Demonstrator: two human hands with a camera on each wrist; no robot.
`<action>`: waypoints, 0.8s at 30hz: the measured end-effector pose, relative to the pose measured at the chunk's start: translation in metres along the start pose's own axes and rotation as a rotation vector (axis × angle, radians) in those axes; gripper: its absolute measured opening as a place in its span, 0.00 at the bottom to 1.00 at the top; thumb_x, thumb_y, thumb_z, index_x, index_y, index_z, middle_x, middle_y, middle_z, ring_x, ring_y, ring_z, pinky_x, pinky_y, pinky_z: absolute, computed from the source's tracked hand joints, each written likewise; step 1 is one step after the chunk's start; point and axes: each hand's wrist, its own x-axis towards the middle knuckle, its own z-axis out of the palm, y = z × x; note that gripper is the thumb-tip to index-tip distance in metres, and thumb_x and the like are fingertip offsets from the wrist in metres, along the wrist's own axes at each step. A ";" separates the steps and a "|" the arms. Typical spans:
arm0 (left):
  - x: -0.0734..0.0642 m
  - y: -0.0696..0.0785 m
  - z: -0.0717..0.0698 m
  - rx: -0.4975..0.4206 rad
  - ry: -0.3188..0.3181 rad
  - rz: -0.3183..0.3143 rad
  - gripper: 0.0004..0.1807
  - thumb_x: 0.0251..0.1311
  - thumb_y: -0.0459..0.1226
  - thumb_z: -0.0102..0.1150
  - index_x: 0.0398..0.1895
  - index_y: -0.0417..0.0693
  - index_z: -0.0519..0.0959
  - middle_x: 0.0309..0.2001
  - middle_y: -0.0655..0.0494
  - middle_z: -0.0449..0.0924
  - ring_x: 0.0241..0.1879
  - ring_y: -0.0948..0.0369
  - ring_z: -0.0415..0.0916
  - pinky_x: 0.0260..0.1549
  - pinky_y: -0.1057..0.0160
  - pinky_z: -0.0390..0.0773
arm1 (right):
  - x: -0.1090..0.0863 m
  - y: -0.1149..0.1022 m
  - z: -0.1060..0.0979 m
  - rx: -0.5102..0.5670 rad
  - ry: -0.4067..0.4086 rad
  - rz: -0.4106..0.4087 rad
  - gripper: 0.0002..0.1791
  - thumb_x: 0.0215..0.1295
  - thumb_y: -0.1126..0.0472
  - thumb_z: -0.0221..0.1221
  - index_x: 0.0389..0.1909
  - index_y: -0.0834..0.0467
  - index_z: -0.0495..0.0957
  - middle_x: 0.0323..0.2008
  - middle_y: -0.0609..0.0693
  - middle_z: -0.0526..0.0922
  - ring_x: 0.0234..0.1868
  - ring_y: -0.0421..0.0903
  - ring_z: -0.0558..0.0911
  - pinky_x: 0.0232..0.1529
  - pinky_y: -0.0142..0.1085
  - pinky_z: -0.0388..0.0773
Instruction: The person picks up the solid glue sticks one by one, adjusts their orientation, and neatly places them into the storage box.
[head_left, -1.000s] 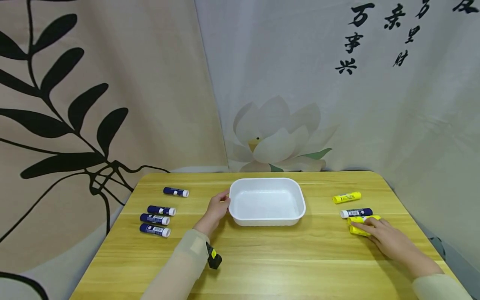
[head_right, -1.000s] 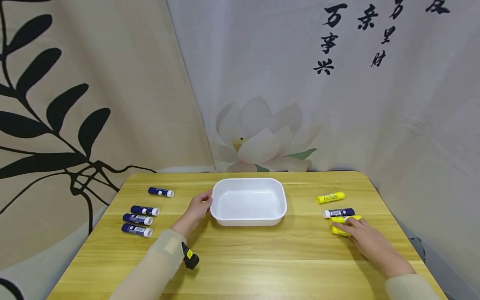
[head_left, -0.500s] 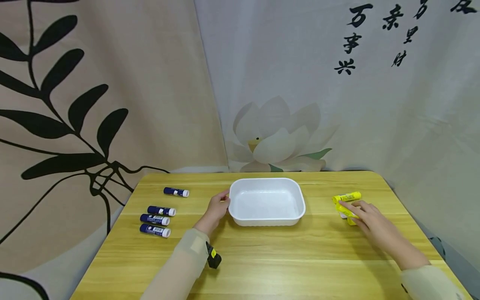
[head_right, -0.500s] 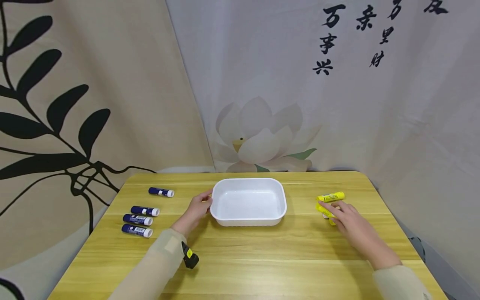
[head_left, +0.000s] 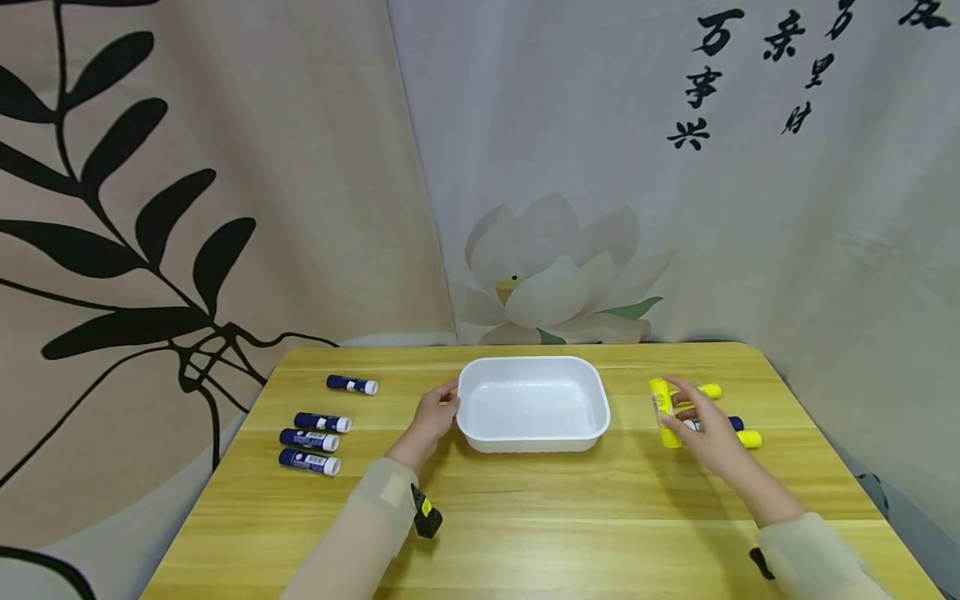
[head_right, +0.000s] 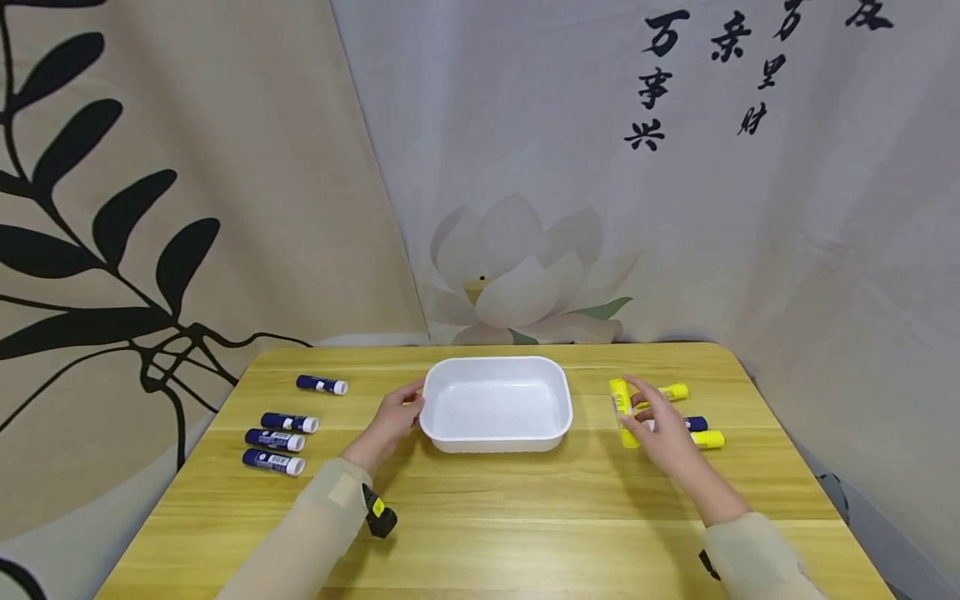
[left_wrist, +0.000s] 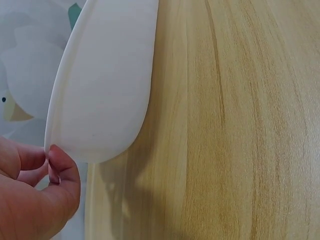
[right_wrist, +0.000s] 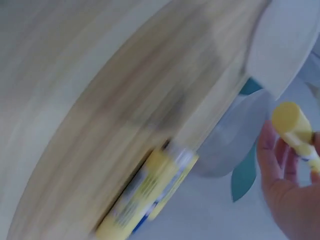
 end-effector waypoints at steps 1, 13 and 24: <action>0.000 0.000 0.000 0.000 0.000 -0.002 0.23 0.67 0.29 0.46 0.65 0.43 0.68 0.44 0.47 0.67 0.31 0.59 0.69 0.32 0.65 0.75 | 0.001 -0.003 0.002 0.059 -0.015 0.041 0.33 0.68 0.60 0.55 0.71 0.57 0.53 0.52 0.64 0.68 0.44 0.56 0.77 0.29 0.36 0.79; -0.001 0.001 0.000 -0.006 0.001 -0.010 0.23 0.67 0.29 0.46 0.65 0.44 0.68 0.44 0.47 0.67 0.34 0.57 0.69 0.32 0.66 0.75 | 0.020 -0.040 0.030 0.500 -0.105 0.366 0.39 0.69 0.59 0.53 0.73 0.52 0.41 0.57 0.63 0.58 0.44 0.47 0.75 0.43 0.51 0.81; -0.001 0.000 0.001 -0.021 -0.002 -0.016 0.23 0.67 0.29 0.46 0.65 0.43 0.68 0.44 0.47 0.67 0.36 0.56 0.70 0.29 0.70 0.73 | 0.047 -0.071 0.064 0.540 -0.096 0.373 0.36 0.68 0.62 0.55 0.73 0.50 0.50 0.55 0.60 0.62 0.40 0.45 0.75 0.37 0.46 0.83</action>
